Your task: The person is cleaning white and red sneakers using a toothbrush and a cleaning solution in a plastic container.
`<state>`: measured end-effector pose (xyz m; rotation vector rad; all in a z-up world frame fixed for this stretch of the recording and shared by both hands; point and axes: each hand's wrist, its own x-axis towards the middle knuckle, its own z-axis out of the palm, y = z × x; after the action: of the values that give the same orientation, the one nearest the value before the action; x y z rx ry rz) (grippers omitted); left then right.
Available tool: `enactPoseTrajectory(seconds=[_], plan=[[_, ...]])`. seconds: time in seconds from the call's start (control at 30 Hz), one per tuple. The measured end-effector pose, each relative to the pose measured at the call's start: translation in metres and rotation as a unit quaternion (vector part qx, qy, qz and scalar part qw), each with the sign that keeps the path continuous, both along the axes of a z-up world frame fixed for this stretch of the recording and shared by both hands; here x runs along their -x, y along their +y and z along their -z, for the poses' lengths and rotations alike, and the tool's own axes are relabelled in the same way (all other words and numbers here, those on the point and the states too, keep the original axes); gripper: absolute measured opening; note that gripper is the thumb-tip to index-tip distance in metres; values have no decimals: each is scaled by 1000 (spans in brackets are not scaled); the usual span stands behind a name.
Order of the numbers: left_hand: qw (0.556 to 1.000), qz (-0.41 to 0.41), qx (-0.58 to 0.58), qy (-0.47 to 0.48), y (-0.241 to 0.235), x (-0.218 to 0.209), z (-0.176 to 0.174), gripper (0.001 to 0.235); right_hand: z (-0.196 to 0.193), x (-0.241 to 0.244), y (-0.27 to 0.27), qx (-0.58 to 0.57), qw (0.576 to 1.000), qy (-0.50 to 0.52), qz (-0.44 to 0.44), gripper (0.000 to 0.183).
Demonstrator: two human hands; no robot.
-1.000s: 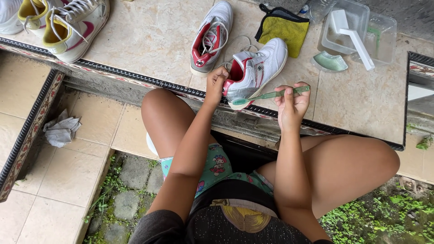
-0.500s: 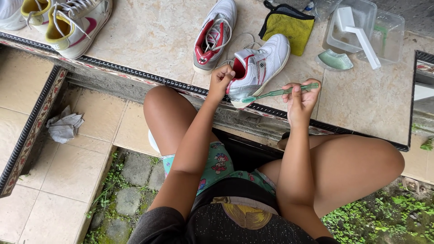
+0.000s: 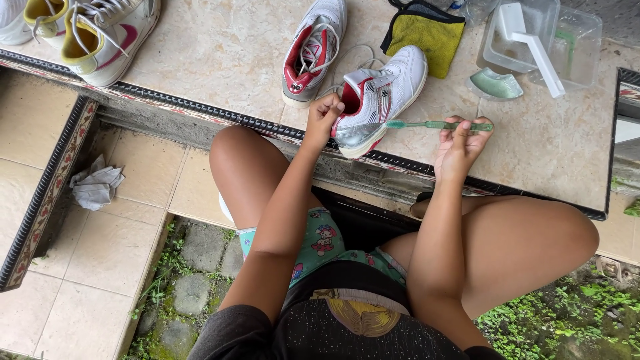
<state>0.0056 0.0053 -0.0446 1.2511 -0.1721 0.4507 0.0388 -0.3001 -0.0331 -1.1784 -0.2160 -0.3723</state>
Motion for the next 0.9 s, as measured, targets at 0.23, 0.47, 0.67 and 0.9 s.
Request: enactPoseTrajectory(seconds=[0.23, 0.47, 0.67, 0.9], plan=[[1000, -2, -4, 2, 1, 2, -6, 29, 2, -5, -26, -37, 994, -30, 98, 15], [999, -18, -33, -2, 2, 1, -3, 30, 7, 4, 1, -157, 984, 78, -36, 11], [999, -23, -36, -6, 1, 2, -7, 30, -3, 28, 51, -123, 980, 84, -128, 19], [998, -36, -33, -28, 1, -3, -1, 30, -3, 29, 42, -81, 985, 100, -114, 20]])
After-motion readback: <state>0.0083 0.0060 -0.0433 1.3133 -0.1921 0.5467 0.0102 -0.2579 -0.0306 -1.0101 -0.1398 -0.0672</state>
